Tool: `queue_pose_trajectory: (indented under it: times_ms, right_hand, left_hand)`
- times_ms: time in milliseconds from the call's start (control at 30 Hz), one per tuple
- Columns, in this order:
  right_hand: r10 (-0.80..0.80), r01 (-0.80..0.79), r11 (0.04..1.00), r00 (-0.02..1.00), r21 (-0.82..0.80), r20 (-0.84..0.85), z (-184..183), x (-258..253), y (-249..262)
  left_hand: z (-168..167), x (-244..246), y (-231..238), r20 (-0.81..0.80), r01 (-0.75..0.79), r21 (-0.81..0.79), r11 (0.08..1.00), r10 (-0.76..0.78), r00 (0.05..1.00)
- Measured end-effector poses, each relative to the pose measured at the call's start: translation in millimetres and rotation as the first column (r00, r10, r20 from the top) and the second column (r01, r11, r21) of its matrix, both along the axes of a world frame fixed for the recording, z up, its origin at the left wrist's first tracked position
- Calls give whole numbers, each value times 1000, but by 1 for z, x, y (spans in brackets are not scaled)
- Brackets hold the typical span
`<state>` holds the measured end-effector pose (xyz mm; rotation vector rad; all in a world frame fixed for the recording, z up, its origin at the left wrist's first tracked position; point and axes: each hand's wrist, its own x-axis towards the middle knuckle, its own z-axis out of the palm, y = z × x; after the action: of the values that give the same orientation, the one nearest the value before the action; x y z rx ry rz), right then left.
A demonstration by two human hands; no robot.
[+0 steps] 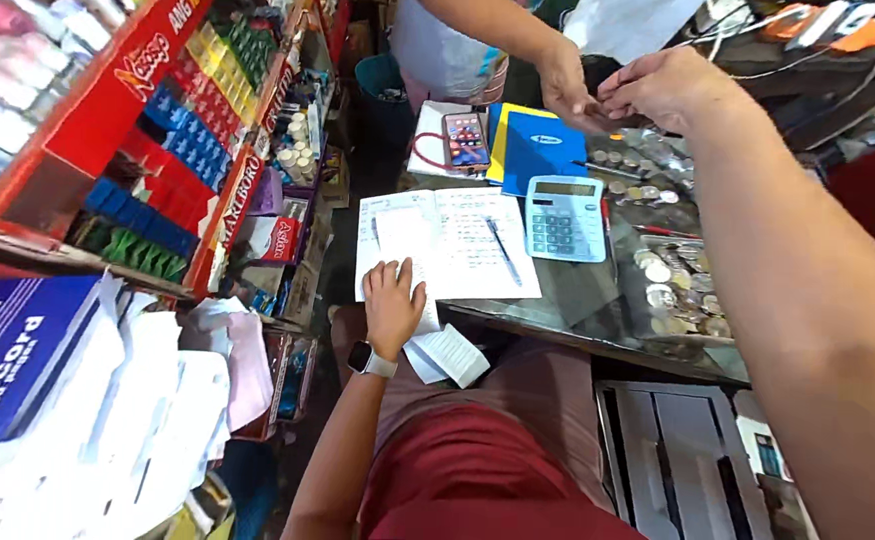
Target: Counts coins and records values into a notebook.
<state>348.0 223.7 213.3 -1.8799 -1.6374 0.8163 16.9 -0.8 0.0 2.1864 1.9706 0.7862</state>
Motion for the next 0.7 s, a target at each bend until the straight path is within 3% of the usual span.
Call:
queue_pose_trajectory:
  times_ms: [267,333,433,500,600,700]
  right_hand:
    - [192,-181,981,924,-64,332,11,-33,-10]
    - [168,-223,971,889,84,426,16,-38,-29]
    - [96,-265,896,900,357,425,7,-53,-81]
    - [183,-294,921,906,257,383,-19,-68,-120]
    - [307,-297,951,888,-83,342,-90,-72,-149]
    - [239,-169,959,915,-228,326,-130,-77,-163]
  left_hand:
    - [0,0,1,-29,14,-3,1000,-14,999]
    - [-1,1,2,-32,12,14,1000,-12,999]
    - [-2,2,2,-23,6,5,1000,-5,1000]
    - [-2,2,1,-20,2,-2,1000,-2,1000]
    - [1,2,0,-28,3,-18,1000,-3,1000]
    - [2,2,1,-34,9,-10,1000,-9,999]
